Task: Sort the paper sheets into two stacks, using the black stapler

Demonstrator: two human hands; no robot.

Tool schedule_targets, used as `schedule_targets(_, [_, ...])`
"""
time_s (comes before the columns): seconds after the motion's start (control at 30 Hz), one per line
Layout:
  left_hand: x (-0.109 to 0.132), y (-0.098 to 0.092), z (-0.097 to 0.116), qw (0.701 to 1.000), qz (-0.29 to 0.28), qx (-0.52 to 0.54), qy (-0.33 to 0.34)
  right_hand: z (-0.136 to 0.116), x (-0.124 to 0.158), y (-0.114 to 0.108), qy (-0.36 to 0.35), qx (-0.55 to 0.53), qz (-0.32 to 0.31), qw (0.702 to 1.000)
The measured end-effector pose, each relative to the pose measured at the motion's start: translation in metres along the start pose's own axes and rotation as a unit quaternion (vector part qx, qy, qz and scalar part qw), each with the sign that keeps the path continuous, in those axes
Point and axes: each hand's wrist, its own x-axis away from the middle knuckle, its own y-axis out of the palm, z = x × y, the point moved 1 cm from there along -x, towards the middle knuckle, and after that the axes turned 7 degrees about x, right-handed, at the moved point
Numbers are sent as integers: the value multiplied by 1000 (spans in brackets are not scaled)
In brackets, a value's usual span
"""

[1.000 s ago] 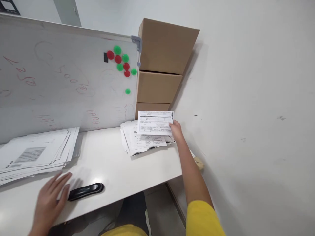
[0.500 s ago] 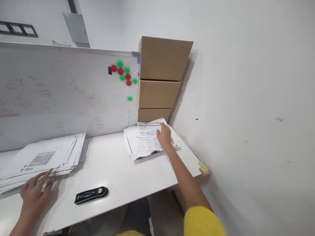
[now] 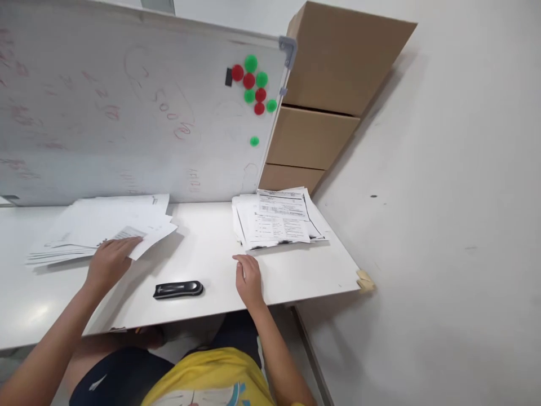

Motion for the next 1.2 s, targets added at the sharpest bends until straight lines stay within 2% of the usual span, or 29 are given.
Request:
schedule_targets(0.07, [2, -2, 40, 997, 54, -1, 59, -11, -1, 6, 60, -26, -12, 998])
schedule_targets(0.13, [2, -4, 84, 987, 96, 11, 125, -30, 3, 18, 145, -138, -64, 978])
schedule_targets(0.2, [1, -3, 126, 979, 106, 26, 173, -50, 9, 32, 249, -310, -112, 911])
schedule_targets(0.23, [0, -2, 145, 977, 105, 32, 182, -58, 11, 37, 289, -381, -115, 871])
schedule_targets(0.3, [0, 3, 175, 978, 96, 49, 178, -67, 12, 40, 337, -452, -83, 822])
schedule_targets(0.33, [1, 6, 186, 979, 88, 65, 170, -66, 11, 38, 351, -463, -64, 812])
schedule_targets(0.4, [5, 9, 202, 979, 68, 112, 153, -56, 6, 27, 363, -452, -48, 813])
schedule_targets(0.47, [9, 11, 209, 976, 36, 167, 138, -39, 2, 7, 356, -417, -52, 835])
schedule_targets(0.53, [12, 15, 204, 973, 7, 212, 96, -21, -1, -19, 340, -373, -47, 862])
schedule_targets(0.63, [3, 25, 176, 966, 8, 251, -63, 0, 0, -52, 310, -319, -30, 895])
schedule_targets(0.67, [-2, 28, 164, 955, 18, 263, -135, 4, 1, -60, 302, -309, -24, 901])
schedule_targets(0.73, [-15, 32, 143, 914, 6, 313, -257, 11, 2, -68, 287, -295, -10, 911])
schedule_targets(0.8, [-27, 31, 132, 855, -58, 405, -319, 15, 3, -70, 276, -283, 8, 919])
schedule_targets(0.87, [-35, 24, 132, 801, -119, 486, -330, 18, 3, -69, 267, -268, 28, 925])
schedule_targets(0.9, [-37, 18, 134, 787, -129, 502, -334, 19, 3, -69, 266, -262, 38, 927])
schedule_targets(0.97, [-39, 8, 143, 793, -106, 490, -347, 22, 3, -70, 265, -251, 56, 929])
schedule_targets(1.07, [-35, -3, 157, 826, -35, 428, -366, 22, 3, -75, 261, -233, 76, 934])
schedule_targets(1.13, [-31, -3, 166, 839, 10, 415, -352, 20, 3, -78, 254, -218, 86, 938])
schedule_targets(1.2, [-27, 0, 175, 834, 55, 450, -314, 17, 4, -80, 247, -193, 107, 944])
